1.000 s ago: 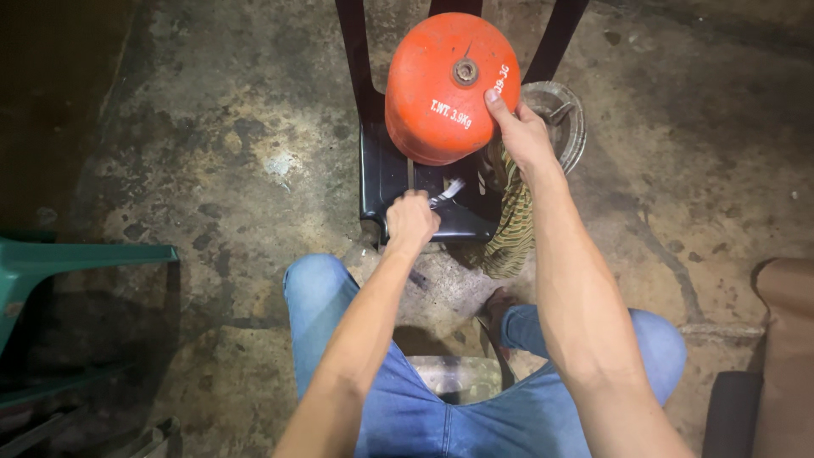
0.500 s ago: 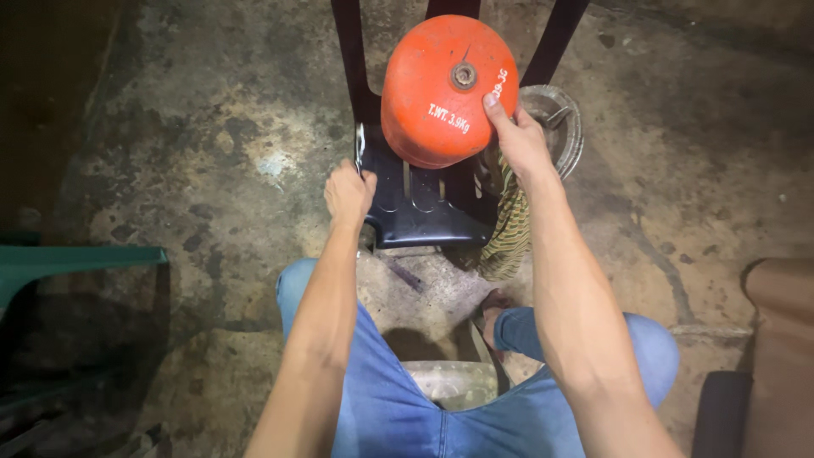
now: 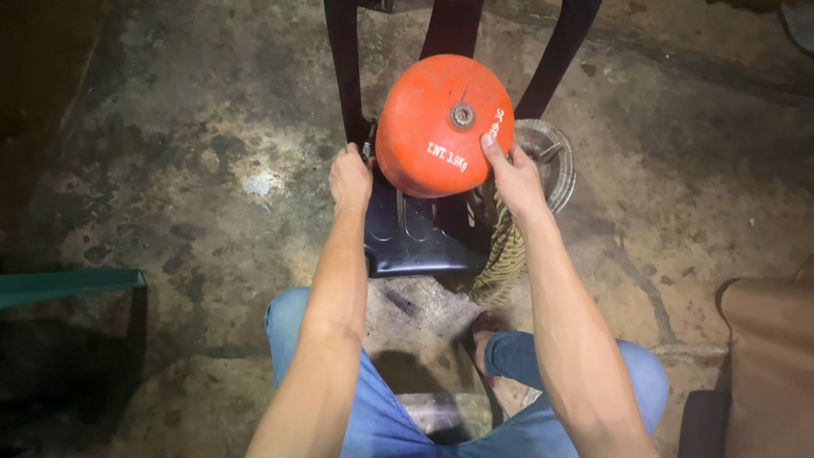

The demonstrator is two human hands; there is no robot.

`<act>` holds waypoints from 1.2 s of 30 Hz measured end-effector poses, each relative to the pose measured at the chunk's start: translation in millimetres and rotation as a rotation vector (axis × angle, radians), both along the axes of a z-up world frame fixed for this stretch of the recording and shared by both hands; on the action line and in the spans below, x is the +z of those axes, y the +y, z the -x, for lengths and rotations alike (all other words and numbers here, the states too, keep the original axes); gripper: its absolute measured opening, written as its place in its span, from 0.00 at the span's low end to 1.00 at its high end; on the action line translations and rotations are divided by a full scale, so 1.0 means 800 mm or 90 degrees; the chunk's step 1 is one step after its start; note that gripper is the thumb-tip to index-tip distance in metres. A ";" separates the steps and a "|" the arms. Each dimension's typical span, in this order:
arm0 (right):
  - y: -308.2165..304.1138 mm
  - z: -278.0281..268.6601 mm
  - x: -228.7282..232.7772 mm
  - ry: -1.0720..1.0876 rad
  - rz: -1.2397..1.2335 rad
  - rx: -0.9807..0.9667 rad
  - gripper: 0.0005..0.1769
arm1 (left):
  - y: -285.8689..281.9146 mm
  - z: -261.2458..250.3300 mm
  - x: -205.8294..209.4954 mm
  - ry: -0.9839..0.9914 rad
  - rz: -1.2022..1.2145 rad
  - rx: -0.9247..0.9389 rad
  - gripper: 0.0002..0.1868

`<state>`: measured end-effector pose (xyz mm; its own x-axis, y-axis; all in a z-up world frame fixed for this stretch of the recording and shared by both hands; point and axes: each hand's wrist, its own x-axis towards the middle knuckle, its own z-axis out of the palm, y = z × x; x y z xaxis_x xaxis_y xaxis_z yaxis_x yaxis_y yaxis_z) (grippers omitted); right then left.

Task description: The person wipes an orange gas cylinder with a striped cloth, rotating it to clean multiple sides. Then the person uses a wrench to tighten the valve nut on the cylinder top.

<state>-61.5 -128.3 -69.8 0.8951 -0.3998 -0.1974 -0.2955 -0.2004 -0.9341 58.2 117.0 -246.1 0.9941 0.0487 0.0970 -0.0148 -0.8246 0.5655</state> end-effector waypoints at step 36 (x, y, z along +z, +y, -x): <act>-0.004 0.001 -0.064 -0.107 -0.179 -0.042 0.48 | -0.049 -0.010 0.093 0.223 1.089 -0.152 0.31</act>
<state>-62.4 -131.8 -120.7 0.8986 -0.4088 -0.1594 -0.1356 0.0867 -0.9870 66.1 78.0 -171.6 0.9552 -0.2776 -0.1028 0.2646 0.6447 0.7172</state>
